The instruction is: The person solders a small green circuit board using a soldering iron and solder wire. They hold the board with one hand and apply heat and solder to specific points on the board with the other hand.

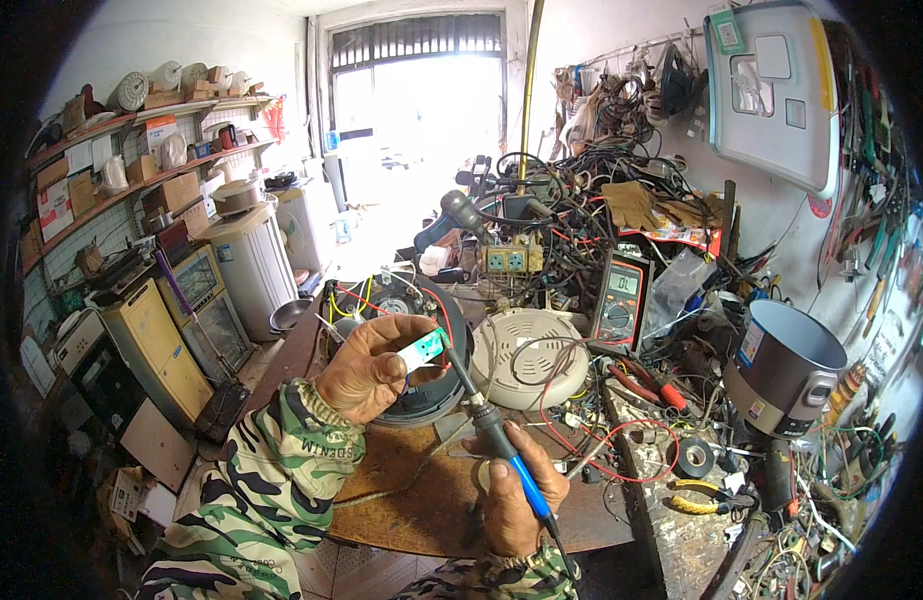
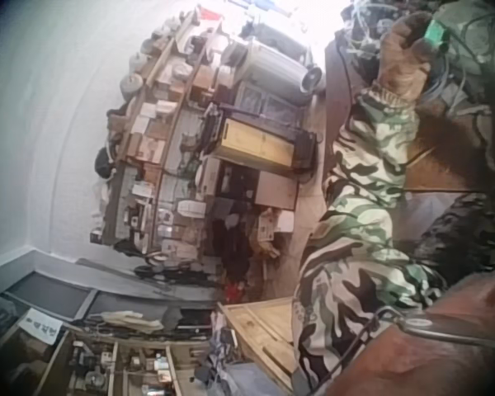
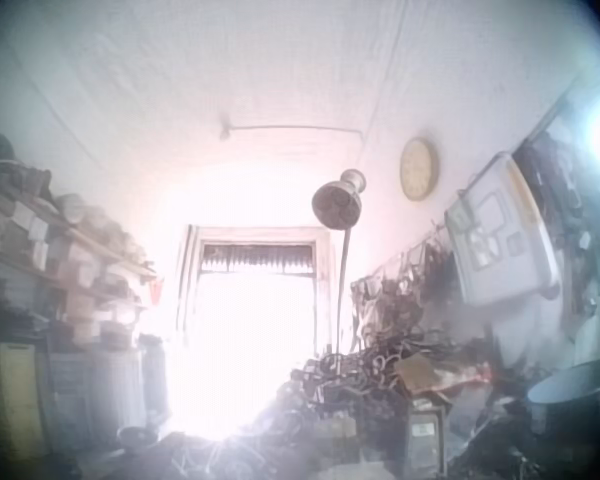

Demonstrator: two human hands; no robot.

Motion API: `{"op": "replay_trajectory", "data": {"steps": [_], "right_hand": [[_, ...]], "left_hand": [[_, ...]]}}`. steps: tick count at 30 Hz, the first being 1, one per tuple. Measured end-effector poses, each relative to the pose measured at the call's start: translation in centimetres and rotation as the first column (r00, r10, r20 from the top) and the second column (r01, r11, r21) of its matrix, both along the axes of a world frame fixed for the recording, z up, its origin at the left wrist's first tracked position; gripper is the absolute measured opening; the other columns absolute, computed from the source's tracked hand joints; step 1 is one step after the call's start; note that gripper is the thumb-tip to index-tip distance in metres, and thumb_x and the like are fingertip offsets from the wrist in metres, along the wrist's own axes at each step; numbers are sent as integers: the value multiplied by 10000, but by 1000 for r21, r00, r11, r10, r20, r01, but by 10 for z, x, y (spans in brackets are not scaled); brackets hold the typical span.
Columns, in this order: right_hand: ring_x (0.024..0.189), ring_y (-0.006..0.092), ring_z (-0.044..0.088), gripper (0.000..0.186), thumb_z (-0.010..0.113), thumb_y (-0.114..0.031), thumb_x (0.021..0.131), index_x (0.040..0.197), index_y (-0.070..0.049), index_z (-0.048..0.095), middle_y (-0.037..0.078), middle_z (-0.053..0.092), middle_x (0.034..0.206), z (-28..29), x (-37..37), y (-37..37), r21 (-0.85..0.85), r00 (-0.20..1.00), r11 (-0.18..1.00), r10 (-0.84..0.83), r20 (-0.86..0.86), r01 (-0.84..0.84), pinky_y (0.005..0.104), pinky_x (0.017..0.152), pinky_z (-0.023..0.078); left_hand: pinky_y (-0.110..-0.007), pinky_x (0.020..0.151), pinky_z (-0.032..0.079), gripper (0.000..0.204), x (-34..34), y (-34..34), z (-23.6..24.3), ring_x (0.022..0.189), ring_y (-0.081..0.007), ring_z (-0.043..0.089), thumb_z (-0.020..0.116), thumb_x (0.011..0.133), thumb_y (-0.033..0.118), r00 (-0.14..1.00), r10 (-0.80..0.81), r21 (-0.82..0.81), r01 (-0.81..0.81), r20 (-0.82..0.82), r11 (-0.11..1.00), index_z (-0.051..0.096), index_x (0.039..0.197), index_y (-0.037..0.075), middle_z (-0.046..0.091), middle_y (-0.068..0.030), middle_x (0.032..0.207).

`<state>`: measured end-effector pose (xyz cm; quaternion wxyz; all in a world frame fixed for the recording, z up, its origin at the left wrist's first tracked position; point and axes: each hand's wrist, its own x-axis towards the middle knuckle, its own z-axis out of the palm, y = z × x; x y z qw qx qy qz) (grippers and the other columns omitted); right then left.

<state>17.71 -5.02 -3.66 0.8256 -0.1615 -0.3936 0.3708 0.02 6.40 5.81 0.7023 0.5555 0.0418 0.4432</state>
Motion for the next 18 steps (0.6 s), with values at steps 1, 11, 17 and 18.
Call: {"op": "replay_trajectory", "data": {"steps": [1, 11, 17, 18], "right_hand": [[961, 339, 722, 466, 738, -153, 889, 1286, 52, 606, 276, 702, 1086, 1, 1, 1, 18, 1000, 1000, -2, 7, 2, 422, 884, 556], [1003, 331, 710, 466, 744, -150, 881, 1280, 55, 617, 265, 697, 1107, 7, 23, 1, 14, 984, 1000, -7, 177, 4, 428, 921, 543], [968, 339, 715, 471, 738, -188, 880, 1275, 45, 626, 231, 696, 1135, 4, 31, 5, 43, 960, 998, -64, 274, 54, 443, 895, 554], [999, 326, 708, 457, 737, -162, 882, 1282, 29, 628, 229, 698, 1130, 4, 31, 5, 51, 959, 998, -48, 279, 35, 427, 910, 545]], "left_hand": [[-404, 1040, 537, 558, 0, 0, 0, 1170, -235, 636, 807, 843, 154, 1000, 0, 6, 0, 10, 1000, 564, 1319, -6, 651, -96, 1244], [-407, 1019, 528, 586, -1, 1, 2, 1169, -264, 629, 734, 922, 276, 999, -37, 15, 37, 0, 999, 481, 1361, -17, 611, -142, 1272], [-416, 1018, 520, 571, -3, 1, 6, 1173, -292, 628, 714, 939, 290, 998, -63, 10, 63, -26, 998, 481, 1356, -22, 613, -162, 1267], [-417, 1018, 519, 569, -4, 1, 6, 1173, -296, 627, 712, 940, 291, 997, -66, 5, 66, -29, 998, 481, 1355, -22, 613, -165, 1266]]}}
